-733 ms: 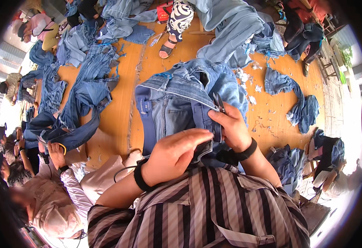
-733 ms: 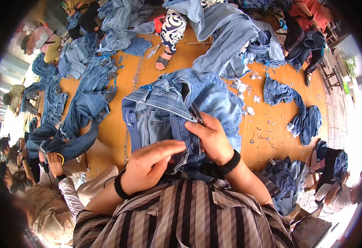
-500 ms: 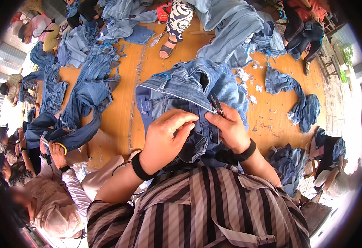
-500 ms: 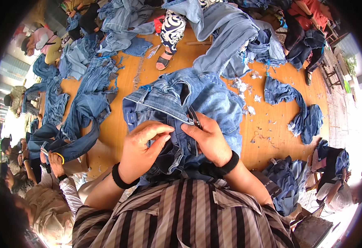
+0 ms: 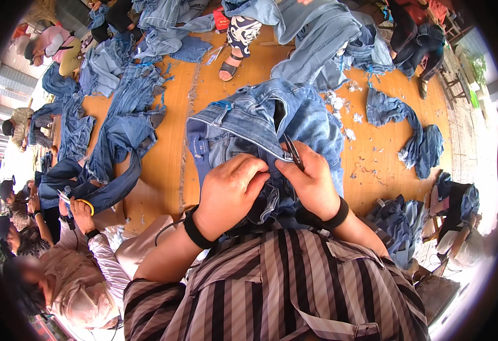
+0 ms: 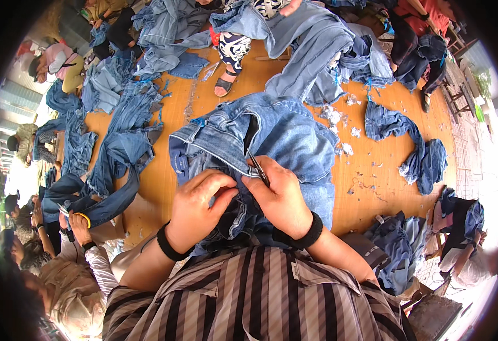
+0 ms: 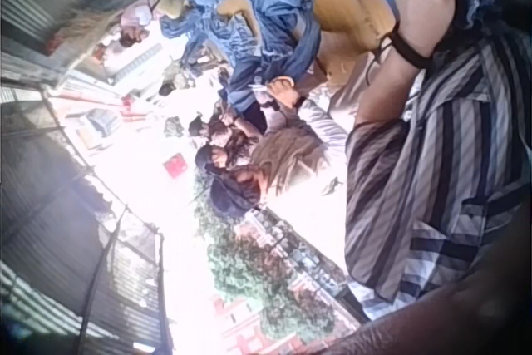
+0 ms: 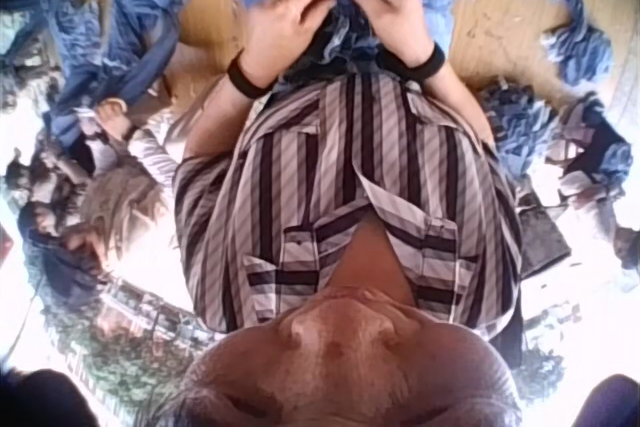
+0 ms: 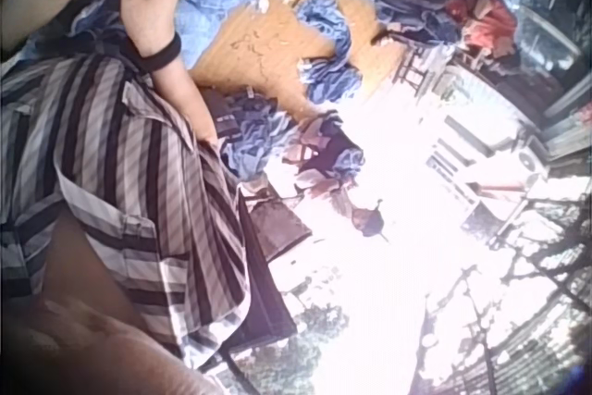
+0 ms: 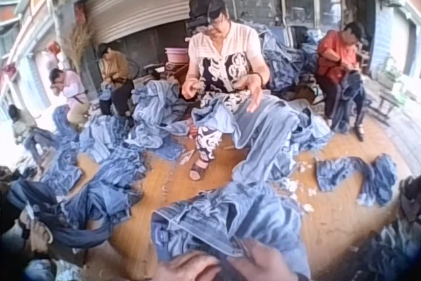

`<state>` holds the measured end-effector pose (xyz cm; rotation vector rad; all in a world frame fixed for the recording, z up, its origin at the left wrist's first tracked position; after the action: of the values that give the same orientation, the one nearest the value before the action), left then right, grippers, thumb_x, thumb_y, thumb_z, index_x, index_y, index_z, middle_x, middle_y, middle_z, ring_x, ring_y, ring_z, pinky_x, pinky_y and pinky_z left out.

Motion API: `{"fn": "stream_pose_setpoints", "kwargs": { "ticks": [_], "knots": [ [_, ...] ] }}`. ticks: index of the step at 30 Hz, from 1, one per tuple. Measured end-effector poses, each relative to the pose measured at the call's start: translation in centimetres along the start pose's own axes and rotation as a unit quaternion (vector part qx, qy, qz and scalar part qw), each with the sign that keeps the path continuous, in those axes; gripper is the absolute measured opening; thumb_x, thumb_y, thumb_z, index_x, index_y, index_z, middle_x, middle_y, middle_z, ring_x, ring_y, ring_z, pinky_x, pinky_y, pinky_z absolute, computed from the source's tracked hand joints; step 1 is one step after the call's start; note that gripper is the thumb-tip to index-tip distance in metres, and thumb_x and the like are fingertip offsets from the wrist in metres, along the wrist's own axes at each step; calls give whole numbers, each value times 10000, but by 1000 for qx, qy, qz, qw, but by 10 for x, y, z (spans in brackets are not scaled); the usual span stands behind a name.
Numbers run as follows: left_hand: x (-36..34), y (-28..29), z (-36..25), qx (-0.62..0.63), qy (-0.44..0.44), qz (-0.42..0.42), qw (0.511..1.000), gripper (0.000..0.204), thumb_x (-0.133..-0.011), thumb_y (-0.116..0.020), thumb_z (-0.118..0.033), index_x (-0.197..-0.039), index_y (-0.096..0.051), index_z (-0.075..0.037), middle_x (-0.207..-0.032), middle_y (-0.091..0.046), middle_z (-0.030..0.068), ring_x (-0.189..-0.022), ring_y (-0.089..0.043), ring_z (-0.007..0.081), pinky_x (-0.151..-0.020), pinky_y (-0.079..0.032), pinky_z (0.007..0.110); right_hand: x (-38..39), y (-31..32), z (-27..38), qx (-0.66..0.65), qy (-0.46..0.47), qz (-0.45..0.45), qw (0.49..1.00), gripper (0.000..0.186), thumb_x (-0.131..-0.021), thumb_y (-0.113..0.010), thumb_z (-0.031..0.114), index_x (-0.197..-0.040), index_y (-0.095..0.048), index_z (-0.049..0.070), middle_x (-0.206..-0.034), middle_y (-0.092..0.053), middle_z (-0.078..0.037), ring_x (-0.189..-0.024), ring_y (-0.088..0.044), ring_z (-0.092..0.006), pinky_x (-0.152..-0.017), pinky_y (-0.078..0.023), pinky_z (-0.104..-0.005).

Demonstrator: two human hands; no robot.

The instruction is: Inspecting and trimming threads from pairs of denim jeans in a workshop environment.

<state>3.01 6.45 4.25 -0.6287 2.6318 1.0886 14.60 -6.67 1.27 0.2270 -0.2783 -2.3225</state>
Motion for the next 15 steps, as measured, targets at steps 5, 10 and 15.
{"fn": "stream_pose_setpoints", "kwargs": {
  "ticks": [5, 10, 15],
  "knots": [
    [-3, 0, 2, 7, -8, 17, 1000, 127, -852, -729, 16, -941, -652, -31, -873, -669, 112, -768, -676, 282, -679, -534, 359, -4, 0, -1, -3, -17, 2, 1000, 294, -931, -701, 132, -1159, -632, -42, -920, -679, -210, -835, -688, -258, -761, -519, -348],
    [-4, 8, 4, 96, 68, -16, 993, 107, -864, -673, 48, -917, -614, -24, -859, -608, 85, -687, -604, 193, -643, -492, 314, -2, 0, -9, -39, -27, 0, 999, 281, -937, -701, 120, -1159, -635, -38, -906, -684, -164, -836, -654, -183, -765, -510, -324],
    [1, 24, 17, 7, 95, -48, 994, 83, -860, -711, -10, -867, -631, -30, -808, -618, 87, -670, -644, 198, -586, -494, 316, -3, 1, -7, -88, -76, 8, 993, 245, -967, -674, 114, -1155, -639, -40, -883, -663, -87, -832, -559, -100, -767, -493, -292]
  ]
}}
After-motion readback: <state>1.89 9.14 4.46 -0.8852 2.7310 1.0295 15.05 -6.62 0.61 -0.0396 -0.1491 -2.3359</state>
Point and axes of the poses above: each hand's wrist, its own x-axis away from the middle knuckle, its own y-axis out of the back of the hand, z = x × y, the point moved 4 cm from there along -x, towards the middle knuckle
